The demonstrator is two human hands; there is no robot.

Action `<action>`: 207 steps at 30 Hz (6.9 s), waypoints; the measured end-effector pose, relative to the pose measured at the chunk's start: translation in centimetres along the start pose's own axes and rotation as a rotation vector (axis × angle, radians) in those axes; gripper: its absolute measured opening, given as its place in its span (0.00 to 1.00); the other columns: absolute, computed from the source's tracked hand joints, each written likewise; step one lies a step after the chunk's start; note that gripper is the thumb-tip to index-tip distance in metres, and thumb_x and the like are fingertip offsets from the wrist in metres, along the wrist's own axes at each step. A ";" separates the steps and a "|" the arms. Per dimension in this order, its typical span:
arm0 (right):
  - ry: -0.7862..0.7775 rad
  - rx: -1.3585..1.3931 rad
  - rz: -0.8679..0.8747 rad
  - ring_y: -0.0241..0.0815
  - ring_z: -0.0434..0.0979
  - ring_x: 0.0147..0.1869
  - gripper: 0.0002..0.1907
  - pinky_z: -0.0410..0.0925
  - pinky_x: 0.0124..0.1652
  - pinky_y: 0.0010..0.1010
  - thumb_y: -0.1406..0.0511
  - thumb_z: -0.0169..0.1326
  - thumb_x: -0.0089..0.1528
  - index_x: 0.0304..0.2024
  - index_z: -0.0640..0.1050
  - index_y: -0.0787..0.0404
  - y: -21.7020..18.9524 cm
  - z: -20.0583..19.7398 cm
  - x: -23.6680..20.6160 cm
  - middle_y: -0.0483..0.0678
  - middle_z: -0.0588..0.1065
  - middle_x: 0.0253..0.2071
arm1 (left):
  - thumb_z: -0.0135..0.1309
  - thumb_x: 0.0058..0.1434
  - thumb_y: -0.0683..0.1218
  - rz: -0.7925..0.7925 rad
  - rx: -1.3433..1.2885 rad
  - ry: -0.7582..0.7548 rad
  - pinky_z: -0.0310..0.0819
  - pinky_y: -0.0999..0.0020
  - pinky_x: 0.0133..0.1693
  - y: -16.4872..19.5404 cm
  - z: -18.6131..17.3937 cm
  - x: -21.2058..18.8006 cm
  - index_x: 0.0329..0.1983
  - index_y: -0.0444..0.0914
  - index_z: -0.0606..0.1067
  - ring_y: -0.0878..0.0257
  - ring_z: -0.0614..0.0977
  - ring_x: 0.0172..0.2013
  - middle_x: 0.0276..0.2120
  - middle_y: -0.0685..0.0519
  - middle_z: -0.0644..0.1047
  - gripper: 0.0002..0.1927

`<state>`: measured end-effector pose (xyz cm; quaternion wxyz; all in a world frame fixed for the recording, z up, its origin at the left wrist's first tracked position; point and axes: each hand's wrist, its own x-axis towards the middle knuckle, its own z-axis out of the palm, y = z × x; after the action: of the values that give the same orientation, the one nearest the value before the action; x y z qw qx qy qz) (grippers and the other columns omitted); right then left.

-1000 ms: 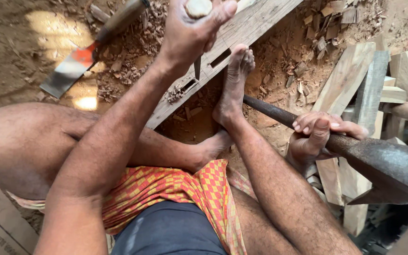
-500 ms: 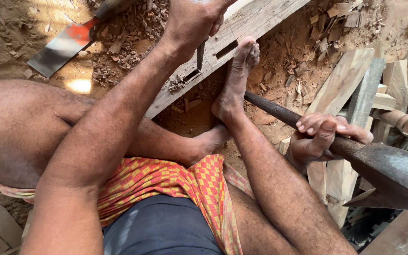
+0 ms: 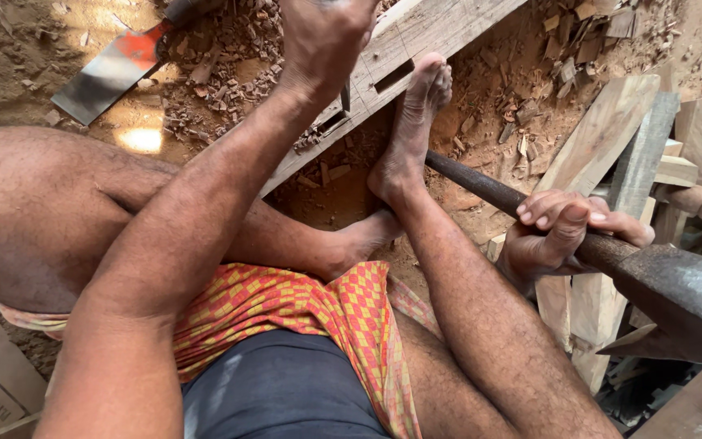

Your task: The person sits on the ground and uses a chisel and a heavy axe to carve a rectangular slot into a wooden plank. They hold the chisel with one hand and strike it with the axe to remove wood chips.

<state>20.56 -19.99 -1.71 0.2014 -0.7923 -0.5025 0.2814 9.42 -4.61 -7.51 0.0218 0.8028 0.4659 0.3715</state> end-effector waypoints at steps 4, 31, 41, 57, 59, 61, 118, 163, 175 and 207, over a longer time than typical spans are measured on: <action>0.049 -0.195 -0.198 0.41 0.20 0.88 0.40 0.22 0.82 0.40 0.58 0.39 0.79 0.79 0.26 0.41 -0.4 -0.1 -0.1 0.45 0.26 0.84 | 0.55 0.74 0.46 0.098 -0.113 0.010 0.72 0.76 0.29 0.3 -0.8 0.5 0.59 0.43 0.81 0.73 0.76 0.28 0.25 0.63 0.75 0.13; 0.163 1.050 0.677 0.47 0.47 0.69 0.18 0.44 0.67 0.44 0.62 0.40 0.76 0.66 0.54 0.53 1.7 2.7 0.7 0.50 0.50 0.66 | 0.57 0.70 0.47 0.095 -1.274 -0.329 0.82 0.68 0.37 5.2 -7.3 2.2 0.45 0.37 0.79 0.66 0.85 0.33 0.35 0.51 0.83 0.08; 0.091 1.137 0.608 0.47 0.59 0.62 0.12 0.55 0.62 0.44 0.63 0.42 0.74 0.60 0.65 0.56 -1.4 0.9 1.6 0.49 0.62 0.58 | 0.64 0.59 0.50 -0.195 -1.198 -0.568 0.79 0.65 0.34 6.2 -9.3 3.4 0.36 0.38 0.79 0.60 0.84 0.32 0.31 0.50 0.80 0.11; -0.031 -0.128 -0.068 0.47 0.70 0.57 0.14 0.64 0.58 0.38 0.64 0.42 0.73 0.58 0.73 0.61 -3.0 0.3 1.6 0.51 0.70 0.52 | 0.68 0.55 0.54 -0.194 -1.135 -0.999 0.79 0.65 0.36 3.4 -10.2 4.1 0.39 0.39 0.81 0.60 0.83 0.33 0.33 0.50 0.82 0.17; 0.013 -0.030 -0.058 0.47 0.70 0.58 0.15 0.63 0.59 0.39 0.64 0.42 0.73 0.58 0.72 0.62 -3.8 0.4 1.9 0.52 0.70 0.52 | 0.67 0.58 0.54 -0.180 -1.064 -0.839 0.78 0.65 0.39 3.9 -9.5 4.4 0.39 0.39 0.81 0.59 0.82 0.34 0.34 0.49 0.81 0.15; 0.040 0.035 -0.067 0.48 0.69 0.59 0.15 0.63 0.60 0.39 0.64 0.42 0.73 0.59 0.71 0.62 -5.1 -0.4 2.1 0.52 0.69 0.53 | 0.68 0.54 0.53 -0.146 -1.081 -0.753 0.77 0.63 0.40 4.2 -8.8 4.1 0.40 0.39 0.80 0.57 0.82 0.35 0.33 0.47 0.81 0.17; 0.181 0.876 0.346 0.45 0.62 0.56 0.24 0.55 0.58 0.40 0.45 0.41 0.70 0.51 0.72 0.55 -7.0 -3.2 3.9 0.49 0.64 0.47 | 0.55 0.67 0.46 -0.287 -0.801 -0.433 0.62 0.58 0.22 7.9 -14.8 4.5 0.39 0.33 0.78 0.51 0.73 0.21 0.23 0.41 0.75 0.11; 0.076 -1.566 -0.032 0.47 0.36 0.86 0.43 0.37 0.82 0.43 0.82 0.29 0.71 0.81 0.32 0.51 3.5 2.4 4.0 0.48 0.33 0.83 | 0.63 0.67 0.47 -0.689 -1.809 -0.229 0.73 0.72 0.22 -0.8 -10.4 3.7 0.35 0.39 0.71 0.69 0.75 0.21 0.23 0.55 0.73 0.12; 0.114 -0.501 -0.168 0.56 0.33 0.87 0.48 0.33 0.81 0.48 0.75 0.39 0.66 0.79 0.28 0.53 1.3 1.7 1.7 0.54 0.35 0.82 | 0.59 0.70 0.47 -0.907 -1.825 0.027 0.66 0.70 0.17 -2.7 -6.5 1.5 0.34 0.40 0.70 0.69 0.68 0.16 0.18 0.57 0.66 0.12; -0.348 0.551 0.126 0.56 0.70 0.56 0.21 0.66 0.56 0.49 0.63 0.49 0.73 0.66 0.71 0.66 -8.1 -15.0 -4.0 0.64 0.70 0.57 | 0.61 0.64 0.44 0.198 -1.040 -0.138 0.76 0.53 0.48 5.6 -12.4 4.0 0.41 0.33 0.77 0.49 0.82 0.41 0.37 0.44 0.81 0.09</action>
<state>23.39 -20.86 15.52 0.3015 -0.6774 -0.3843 0.5500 7.01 -8.56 5.95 0.4124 0.7486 0.1398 0.4999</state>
